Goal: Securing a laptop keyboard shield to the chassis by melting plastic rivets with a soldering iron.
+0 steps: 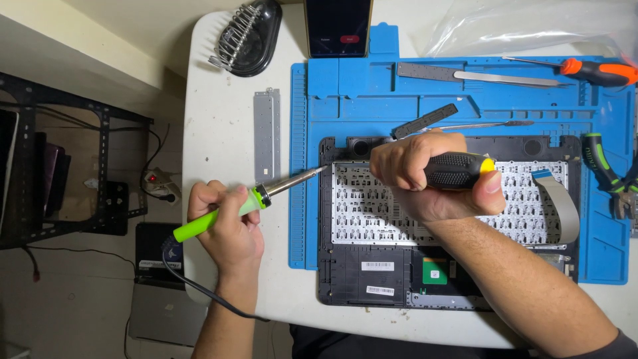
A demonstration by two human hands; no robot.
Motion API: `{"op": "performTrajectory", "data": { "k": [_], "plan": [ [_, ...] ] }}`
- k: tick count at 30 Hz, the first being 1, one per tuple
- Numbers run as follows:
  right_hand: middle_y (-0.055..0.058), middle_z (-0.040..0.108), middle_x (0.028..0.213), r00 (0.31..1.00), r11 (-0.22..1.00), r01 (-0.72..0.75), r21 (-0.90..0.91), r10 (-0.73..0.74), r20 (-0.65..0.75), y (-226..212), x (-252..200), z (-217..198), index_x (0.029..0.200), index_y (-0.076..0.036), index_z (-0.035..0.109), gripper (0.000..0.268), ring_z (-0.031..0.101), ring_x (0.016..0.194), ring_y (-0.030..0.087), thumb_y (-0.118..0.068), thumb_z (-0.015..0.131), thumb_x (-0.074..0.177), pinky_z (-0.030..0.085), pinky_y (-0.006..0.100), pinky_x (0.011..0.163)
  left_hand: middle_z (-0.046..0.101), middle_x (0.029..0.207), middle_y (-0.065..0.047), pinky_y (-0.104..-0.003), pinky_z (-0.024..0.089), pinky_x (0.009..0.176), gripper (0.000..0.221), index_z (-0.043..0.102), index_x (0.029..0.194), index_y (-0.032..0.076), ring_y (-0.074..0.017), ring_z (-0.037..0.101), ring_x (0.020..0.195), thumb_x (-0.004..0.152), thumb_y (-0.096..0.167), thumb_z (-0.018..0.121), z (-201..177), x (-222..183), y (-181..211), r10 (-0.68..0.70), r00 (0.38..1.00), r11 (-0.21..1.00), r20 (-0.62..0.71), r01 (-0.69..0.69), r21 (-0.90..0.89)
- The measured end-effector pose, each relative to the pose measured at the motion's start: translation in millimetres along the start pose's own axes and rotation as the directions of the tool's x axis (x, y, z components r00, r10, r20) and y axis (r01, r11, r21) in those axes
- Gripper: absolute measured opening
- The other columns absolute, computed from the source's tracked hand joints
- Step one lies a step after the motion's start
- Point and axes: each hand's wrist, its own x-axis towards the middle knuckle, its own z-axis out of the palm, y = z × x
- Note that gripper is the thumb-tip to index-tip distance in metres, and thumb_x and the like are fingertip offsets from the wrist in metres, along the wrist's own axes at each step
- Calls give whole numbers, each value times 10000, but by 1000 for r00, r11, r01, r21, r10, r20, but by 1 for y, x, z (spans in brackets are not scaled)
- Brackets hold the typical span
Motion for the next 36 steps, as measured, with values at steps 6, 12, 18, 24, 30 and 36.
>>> {"op": "performTrajectory", "data": {
  "k": [6,12,18,24,30,36],
  "plan": [
    [2,284,461,999,1000,9,-3,-9,-32,3,-1,1,598,-144,379,688,197,408,157,-761,520,865,268,333,495,363,654,10,-246,318,357,342,337,697,135,-137,361,457,804,-64,594,7,7,8,-72,994,996,-76,76,45],
    [-9,325,482,1000,1000,-24,15,24,0,1,-1,-5,611,-138,414,672,230,410,161,-744,546,869,262,346,501,396,668,12,-233,311,334,309,371,684,122,-122,365,473,771,-75,594,19,16,11,-69,994,995,-84,75,66],
    [-6,329,483,999,999,-34,23,34,-26,2,-1,-6,615,-146,409,656,231,410,175,-743,522,862,258,360,506,387,652,12,-242,296,327,313,366,688,130,-128,350,405,771,-73,590,14,18,6,-48,993,995,-106,57,84],
    [-7,309,458,998,1000,-15,-9,14,-60,4,-3,-5,602,-149,409,683,232,384,167,-778,518,845,254,349,488,411,668,8,-237,315,337,303,376,693,133,-123,354,438,770,-80,578,16,17,6,-71,992,994,-107,80,74],
    [-8,308,464,998,1000,-14,-14,13,-55,4,-3,-4,606,-152,400,672,238,386,170,-766,514,854,268,349,488,409,663,15,-249,340,351,322,375,700,142,-127,372,435,788,-61,609,15,16,2,-61,994,993,-85,69,98],
    [-4,330,489,999,1000,-26,11,26,-24,1,-3,-5,624,-144,413,662,269,411,174,-746,529,873,269,359,518,430,674,5,-254,346,364,309,387,703,134,-136,392,425,788,-60,612,15,15,3,-56,995,991,-85,66,114]
  ]
}}
